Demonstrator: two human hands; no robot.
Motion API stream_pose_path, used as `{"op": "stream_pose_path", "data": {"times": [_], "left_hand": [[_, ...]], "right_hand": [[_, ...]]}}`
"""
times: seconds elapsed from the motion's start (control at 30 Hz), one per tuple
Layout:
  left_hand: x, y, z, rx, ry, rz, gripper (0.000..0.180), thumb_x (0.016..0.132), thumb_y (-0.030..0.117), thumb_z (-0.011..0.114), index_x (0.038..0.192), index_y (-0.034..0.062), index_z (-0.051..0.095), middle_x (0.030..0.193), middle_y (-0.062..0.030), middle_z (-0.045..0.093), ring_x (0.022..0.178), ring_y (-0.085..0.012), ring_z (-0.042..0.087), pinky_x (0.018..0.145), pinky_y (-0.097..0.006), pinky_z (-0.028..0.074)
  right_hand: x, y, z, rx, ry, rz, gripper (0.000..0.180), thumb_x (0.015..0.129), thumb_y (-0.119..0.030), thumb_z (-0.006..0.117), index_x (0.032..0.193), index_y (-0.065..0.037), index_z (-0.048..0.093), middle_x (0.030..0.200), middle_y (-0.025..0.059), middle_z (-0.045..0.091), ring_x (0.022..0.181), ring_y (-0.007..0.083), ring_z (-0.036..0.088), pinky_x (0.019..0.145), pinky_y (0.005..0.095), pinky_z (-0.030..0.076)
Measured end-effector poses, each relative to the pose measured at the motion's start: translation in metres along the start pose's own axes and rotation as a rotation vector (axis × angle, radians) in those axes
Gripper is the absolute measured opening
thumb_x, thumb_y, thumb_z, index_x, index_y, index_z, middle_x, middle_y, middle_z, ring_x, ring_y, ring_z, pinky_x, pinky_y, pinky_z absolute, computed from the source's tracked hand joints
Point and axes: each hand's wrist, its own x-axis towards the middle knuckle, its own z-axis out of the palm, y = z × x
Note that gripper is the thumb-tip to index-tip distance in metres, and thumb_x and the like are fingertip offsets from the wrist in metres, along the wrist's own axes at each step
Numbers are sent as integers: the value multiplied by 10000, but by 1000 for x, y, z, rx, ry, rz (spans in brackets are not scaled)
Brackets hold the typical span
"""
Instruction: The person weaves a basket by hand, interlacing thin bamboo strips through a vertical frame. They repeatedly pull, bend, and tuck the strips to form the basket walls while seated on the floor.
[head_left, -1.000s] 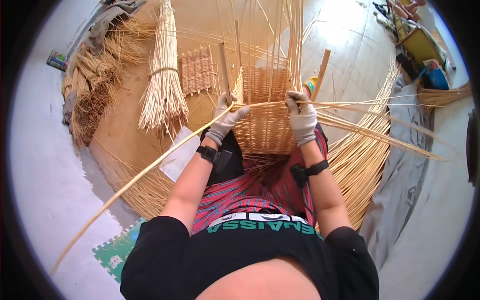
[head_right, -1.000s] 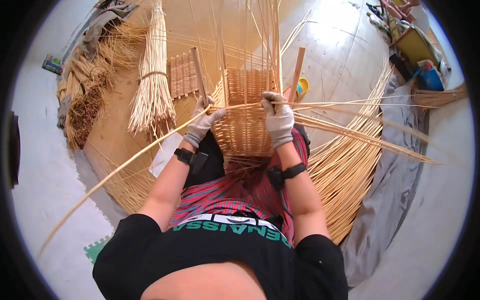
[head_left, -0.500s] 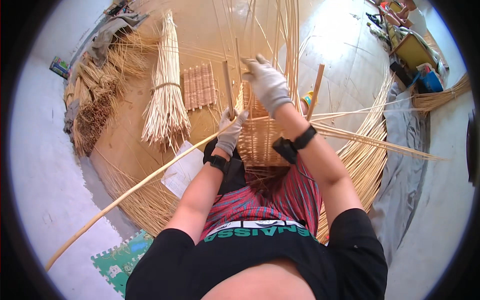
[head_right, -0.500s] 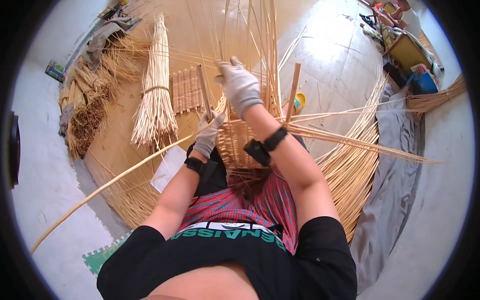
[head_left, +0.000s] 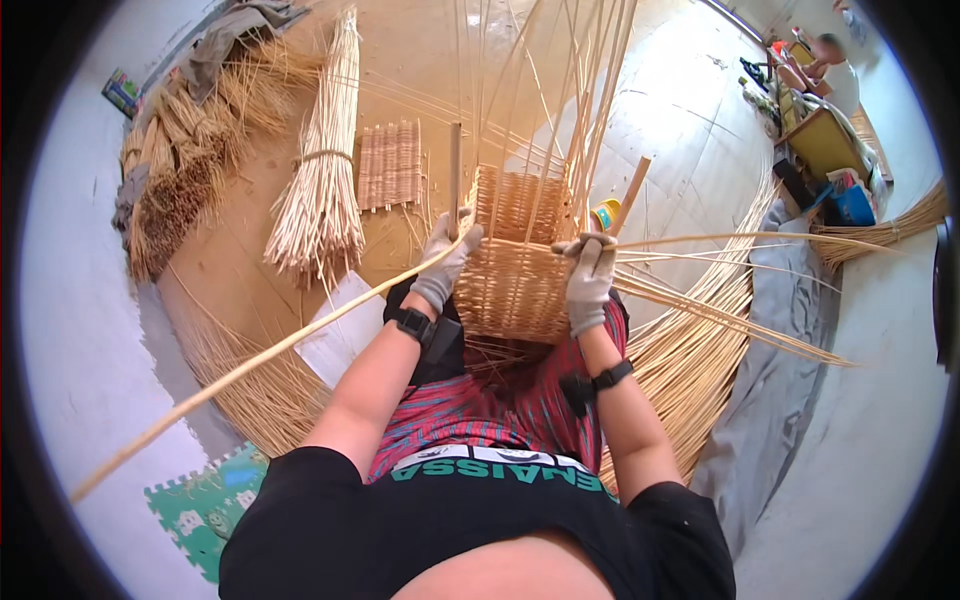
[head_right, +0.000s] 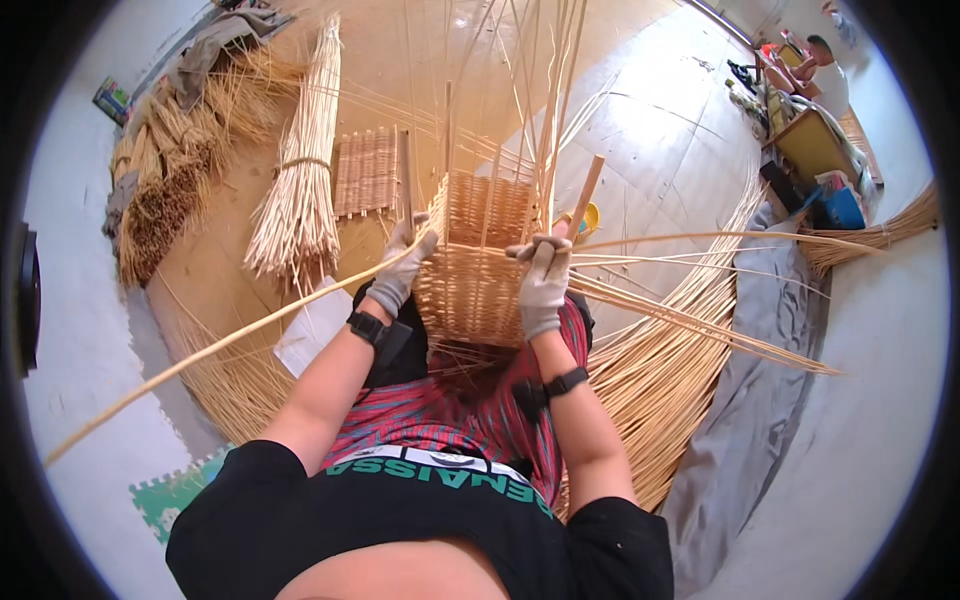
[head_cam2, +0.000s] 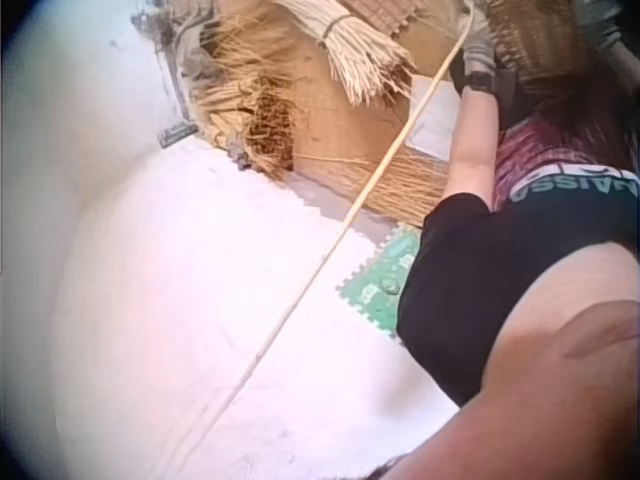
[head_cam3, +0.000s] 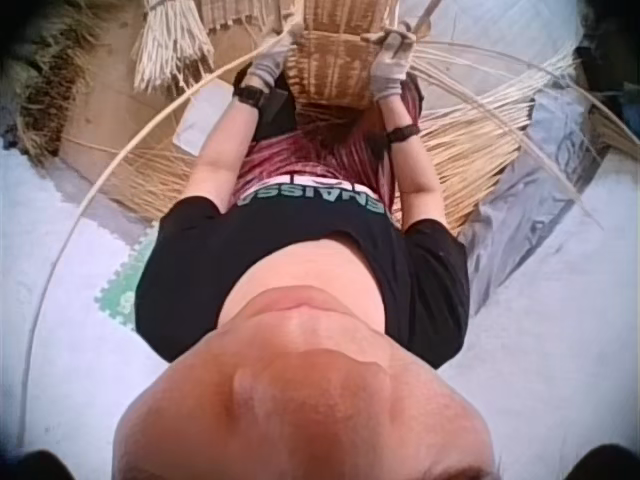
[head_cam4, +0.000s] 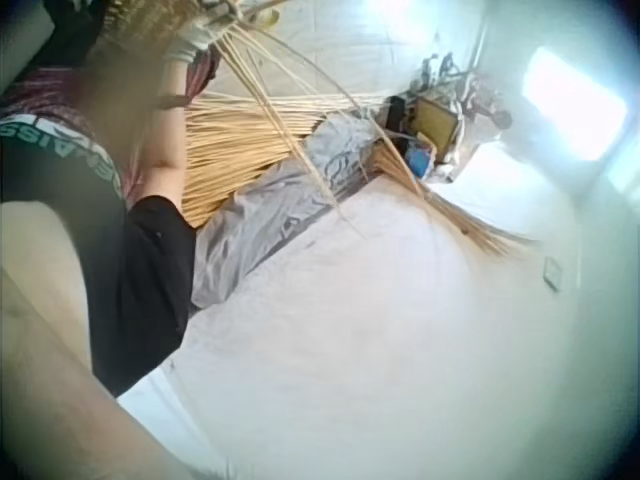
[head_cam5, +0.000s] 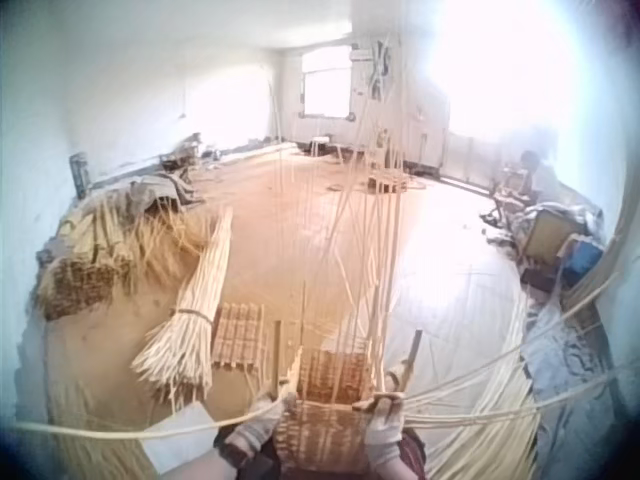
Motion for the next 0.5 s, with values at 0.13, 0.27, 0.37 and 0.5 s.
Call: {"op": "stream_pose_path", "data": {"times": [0.13, 0.27, 0.37, 0.5], "left_hand": [[12, -15, 0, 557, 359, 244, 426, 787, 368, 905, 783, 78, 592, 710, 15, 608, 647, -132, 535, 597, -340, 457], [3, -15, 15, 448, 314, 201, 435, 794, 311, 906, 937, 77, 568, 857, -10, 623, 758, -135, 555, 706, -305, 488], [-23, -41, 5, 391, 462, 317, 423, 857, 188, 843, 1149, 47, 572, 1002, -47, 632, 888, -146, 601, 804, -297, 516], [-76, -14, 45, 587, 249, 493, 327, 905, 139, 754, 1174, 51, 589, 1087, -121, 653, 885, -221, 665, 808, -326, 540]], "right_hand": [[-17, -21, 43, 85, 2, 86, 147, 1105, -198, 452, 1112, -60, 501, 756, 42, 554, 695, 156, 631, 741, 333, 568], [-21, -24, 11, 86, -178, 57, 154, 1071, -202, 553, 1123, -58, 563, 882, 65, 664, 752, 144, 650, 771, 303, 559], [14, -18, -48, -232, 71, 79, 124, 1020, -133, 628, 1126, -109, 569, 1010, 83, 726, 854, 154, 691, 647, 270, 515], [12, -15, -97, 202, 255, 157, 349, 958, -18, 683, 1215, -174, 508, 1032, 80, 727, 883, 180, 711, 529, 224, 487]]}}
